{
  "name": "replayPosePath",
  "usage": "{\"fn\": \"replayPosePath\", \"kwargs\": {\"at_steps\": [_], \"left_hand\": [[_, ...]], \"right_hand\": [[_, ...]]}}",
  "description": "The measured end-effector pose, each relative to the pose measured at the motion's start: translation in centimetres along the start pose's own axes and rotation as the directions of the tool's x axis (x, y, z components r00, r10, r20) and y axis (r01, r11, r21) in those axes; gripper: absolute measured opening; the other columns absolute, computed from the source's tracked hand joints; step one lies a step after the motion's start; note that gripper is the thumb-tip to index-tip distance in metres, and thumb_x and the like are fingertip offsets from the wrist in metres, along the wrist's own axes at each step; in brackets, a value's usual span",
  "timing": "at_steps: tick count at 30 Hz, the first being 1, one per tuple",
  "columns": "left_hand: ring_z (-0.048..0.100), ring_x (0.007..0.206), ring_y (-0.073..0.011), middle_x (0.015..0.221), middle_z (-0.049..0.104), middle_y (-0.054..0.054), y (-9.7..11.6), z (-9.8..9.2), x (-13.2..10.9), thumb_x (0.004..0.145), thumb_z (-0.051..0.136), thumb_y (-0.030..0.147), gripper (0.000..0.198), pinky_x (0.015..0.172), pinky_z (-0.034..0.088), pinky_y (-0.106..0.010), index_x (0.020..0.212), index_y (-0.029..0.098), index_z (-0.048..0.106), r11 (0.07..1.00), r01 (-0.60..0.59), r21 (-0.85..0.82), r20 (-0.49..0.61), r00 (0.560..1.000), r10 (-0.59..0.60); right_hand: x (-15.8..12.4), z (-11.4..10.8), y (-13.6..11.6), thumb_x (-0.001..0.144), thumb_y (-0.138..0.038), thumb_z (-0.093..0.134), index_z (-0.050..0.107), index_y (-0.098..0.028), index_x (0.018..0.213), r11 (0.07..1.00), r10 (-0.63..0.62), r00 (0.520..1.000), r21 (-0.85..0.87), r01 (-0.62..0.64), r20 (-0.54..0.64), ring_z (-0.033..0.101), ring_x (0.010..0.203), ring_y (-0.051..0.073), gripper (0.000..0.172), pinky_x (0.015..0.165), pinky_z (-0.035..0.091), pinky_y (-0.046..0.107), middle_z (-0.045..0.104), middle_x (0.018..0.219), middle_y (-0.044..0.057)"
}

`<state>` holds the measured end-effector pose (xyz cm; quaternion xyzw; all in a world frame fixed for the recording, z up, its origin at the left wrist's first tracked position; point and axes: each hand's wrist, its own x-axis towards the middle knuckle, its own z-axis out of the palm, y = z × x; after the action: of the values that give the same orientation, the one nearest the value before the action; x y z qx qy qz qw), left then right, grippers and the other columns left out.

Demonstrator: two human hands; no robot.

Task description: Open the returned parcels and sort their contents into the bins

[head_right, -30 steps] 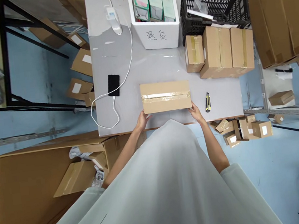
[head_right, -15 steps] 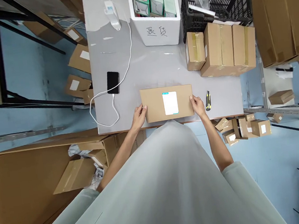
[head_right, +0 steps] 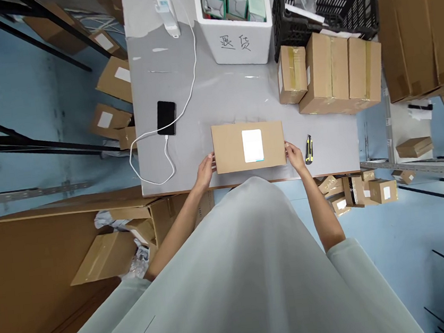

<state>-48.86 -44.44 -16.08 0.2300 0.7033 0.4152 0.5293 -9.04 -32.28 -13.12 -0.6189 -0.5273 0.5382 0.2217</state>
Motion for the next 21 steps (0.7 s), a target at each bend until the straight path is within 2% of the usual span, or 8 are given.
{"fn": "replayPosePath", "kwargs": {"at_steps": [2, 4, 6, 9, 12, 16, 18, 21], "left_hand": [[0.076, 0.13, -0.0334, 0.146, 0.077, -0.021, -1.0, -0.3, -0.4, 0.108, 0.058, 0.068, 0.074, 0.114, 0.063, -0.052, 0.158, 0.015, 0.069, 0.998, 0.063, -0.009, 0.009, 0.998, -0.063], [0.071, 0.143, -0.0351, 0.156, 0.073, -0.023, -1.9, -0.4, -0.7, 0.1, 0.069, 0.055, 0.074, 0.122, 0.059, -0.054, 0.163, 0.015, 0.064, 0.997, 0.067, 0.024, 0.039, 0.997, -0.068], [0.066, 0.152, -0.0365, 0.165, 0.067, -0.024, -2.5, -0.3, -1.0, 0.088, 0.081, 0.042, 0.087, 0.128, 0.055, -0.055, 0.168, 0.015, 0.058, 0.998, 0.022, 0.059, 0.118, 0.993, -0.028], [0.069, 0.148, -0.0369, 0.161, 0.069, -0.022, -2.5, 0.2, -1.3, 0.076, 0.088, 0.035, 0.105, 0.129, 0.055, -0.057, 0.173, 0.016, 0.051, 0.996, -0.044, 0.079, 0.221, 0.975, 0.026], [0.071, 0.145, -0.0375, 0.155, 0.073, -0.021, -1.9, 0.3, -1.5, 0.074, 0.091, 0.041, 0.104, 0.127, 0.056, -0.06, 0.168, 0.016, 0.055, 0.995, -0.073, 0.067, 0.248, 0.967, 0.054], [0.069, 0.147, -0.0399, 0.158, 0.072, -0.019, -0.7, -1.0, -2.3, 0.072, 0.096, 0.053, 0.093, 0.13, 0.054, -0.06, 0.153, 0.021, 0.067, 0.992, -0.105, 0.064, 0.265, 0.961, 0.085], [0.069, 0.147, -0.04, 0.157, 0.072, -0.019, 0.1, -1.8, -3.1, 0.072, 0.097, 0.063, 0.087, 0.131, 0.053, -0.059, 0.145, 0.022, 0.071, 0.989, -0.124, 0.081, 0.24, 0.965, 0.101], [0.07, 0.144, -0.039, 0.153, 0.072, -0.019, 1.9, -2.5, -4.6, 0.079, 0.091, 0.077, 0.082, 0.129, 0.055, -0.055, 0.138, 0.021, 0.074, 0.98, -0.181, 0.078, 0.176, 0.97, 0.165]], "right_hand": [[-0.9, 0.2, 1.1, 0.097, -0.073, 0.058, 0.069, -0.017, 0.16, 0.997, 0.07, 0.997, 0.026, -0.069, -0.022, 0.077, 0.121, 0.034, 0.085, 0.113, 0.063, 0.056, 0.084, 0.134, 0.017], [-1.8, 0.8, 2.0, 0.086, -0.058, 0.07, 0.07, -0.016, 0.158, 0.998, 0.062, 0.998, -0.003, -0.062, 0.0, 0.074, 0.133, 0.035, 0.083, 0.123, 0.058, 0.056, 0.081, 0.144, 0.019], [-2.6, 1.5, 2.6, 0.076, -0.046, 0.076, 0.074, -0.016, 0.151, 0.999, 0.044, 0.997, -0.02, -0.043, 0.063, 0.071, 0.142, 0.037, 0.081, 0.129, 0.054, 0.057, 0.079, 0.15, 0.019], [-3.2, 2.7, 2.8, 0.072, -0.044, 0.077, 0.076, -0.016, 0.141, 0.996, 0.087, 0.992, 0.008, -0.088, 0.087, 0.072, 0.14, 0.04, 0.075, 0.126, 0.057, 0.064, 0.08, 0.144, 0.019], [-3.6, 3.4, 2.3, 0.076, -0.05, 0.079, 0.076, -0.02, 0.137, 0.994, 0.098, 0.993, 0.048, -0.102, 0.067, 0.071, 0.141, 0.039, 0.069, 0.128, 0.055, 0.066, 0.081, 0.138, 0.016], [-4.7, 2.9, 0.9, 0.073, -0.063, 0.09, 0.077, -0.025, 0.133, 0.992, 0.073, 0.994, 0.096, -0.08, 0.076, 0.07, 0.144, 0.039, 0.073, 0.133, 0.051, 0.065, 0.081, 0.139, 0.014], [-5.6, 2.3, 0.0, 0.074, -0.07, 0.092, 0.078, -0.026, 0.128, 0.993, 0.033, 0.996, 0.109, -0.042, 0.082, 0.071, 0.142, 0.039, 0.072, 0.131, 0.054, 0.063, 0.079, 0.143, 0.014], [-6.8, 1.6, -1.8, 0.083, -0.079, 0.087, 0.08, -0.026, 0.125, 0.996, -0.054, 0.997, 0.079, 0.049, 0.063, 0.071, 0.138, 0.036, 0.068, 0.123, 0.062, 0.055, 0.073, 0.145, 0.014]]}}
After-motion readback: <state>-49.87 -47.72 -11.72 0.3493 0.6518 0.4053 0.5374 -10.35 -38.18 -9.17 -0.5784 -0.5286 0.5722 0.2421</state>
